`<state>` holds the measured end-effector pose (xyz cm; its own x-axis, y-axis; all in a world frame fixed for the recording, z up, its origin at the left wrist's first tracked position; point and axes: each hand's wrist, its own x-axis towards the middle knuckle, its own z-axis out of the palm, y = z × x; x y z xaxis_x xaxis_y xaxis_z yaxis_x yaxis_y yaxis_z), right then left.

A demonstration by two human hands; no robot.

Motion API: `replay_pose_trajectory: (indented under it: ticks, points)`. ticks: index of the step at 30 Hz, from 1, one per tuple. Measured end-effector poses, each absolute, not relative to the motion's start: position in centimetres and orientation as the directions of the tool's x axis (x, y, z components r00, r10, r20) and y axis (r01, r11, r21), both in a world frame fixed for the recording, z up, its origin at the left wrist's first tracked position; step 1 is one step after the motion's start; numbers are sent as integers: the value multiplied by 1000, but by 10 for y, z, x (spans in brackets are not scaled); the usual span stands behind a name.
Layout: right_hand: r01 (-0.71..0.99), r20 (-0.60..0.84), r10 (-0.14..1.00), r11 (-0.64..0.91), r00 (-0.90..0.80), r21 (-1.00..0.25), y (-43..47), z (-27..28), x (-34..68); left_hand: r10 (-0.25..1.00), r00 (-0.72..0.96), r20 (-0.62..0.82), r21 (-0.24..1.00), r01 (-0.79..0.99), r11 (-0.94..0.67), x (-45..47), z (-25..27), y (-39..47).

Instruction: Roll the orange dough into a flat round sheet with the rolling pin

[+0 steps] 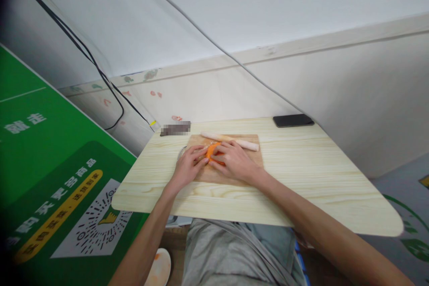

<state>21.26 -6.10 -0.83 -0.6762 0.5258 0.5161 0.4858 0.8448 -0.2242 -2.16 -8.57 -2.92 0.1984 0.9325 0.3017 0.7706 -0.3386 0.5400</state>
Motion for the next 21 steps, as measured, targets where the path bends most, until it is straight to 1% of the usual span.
replay_pose_trajectory:
  ticks: [2, 5, 8, 10, 12, 16, 18, 21]
  points:
    - [516, 556, 547, 825, -626, -230, -55, -4, 220, 925, 202, 321, 587, 725, -361, -25, -31, -85]
    - [654, 574, 638, 724, -513, -220, -43, 6, 236, 916, 204, 344, 622, 681, -386, -27, -31, -84]
    - [764, 478, 732, 621, -485, -177, -37, 12, 250, 898, 309, 313, 585, 682, -438, -25, -24, -80]
    - [801, 393, 780, 578, -488, -154, -35, 11, 254, 881, 386, 272, 557, 684, -471, -22, -17, -74]
    - [828, 344, 815, 539, -466, -154, -34, 8, 255, 863, 455, 220, 548, 674, -495, -19, -10, -66]
    - [860, 350, 847, 479, -399, -179, -32, 0, 254, 808, 575, 125, 553, 636, -538, -17, -1, -48]
    - [867, 362, 855, 459, -372, -192, -31, -2, 254, 796, 595, 114, 561, 623, -546, -16, 1, -43]
    - [871, 368, 861, 444, -350, -210, -31, -2, 254, 798, 588, 133, 583, 604, -543, -14, -1, -41]
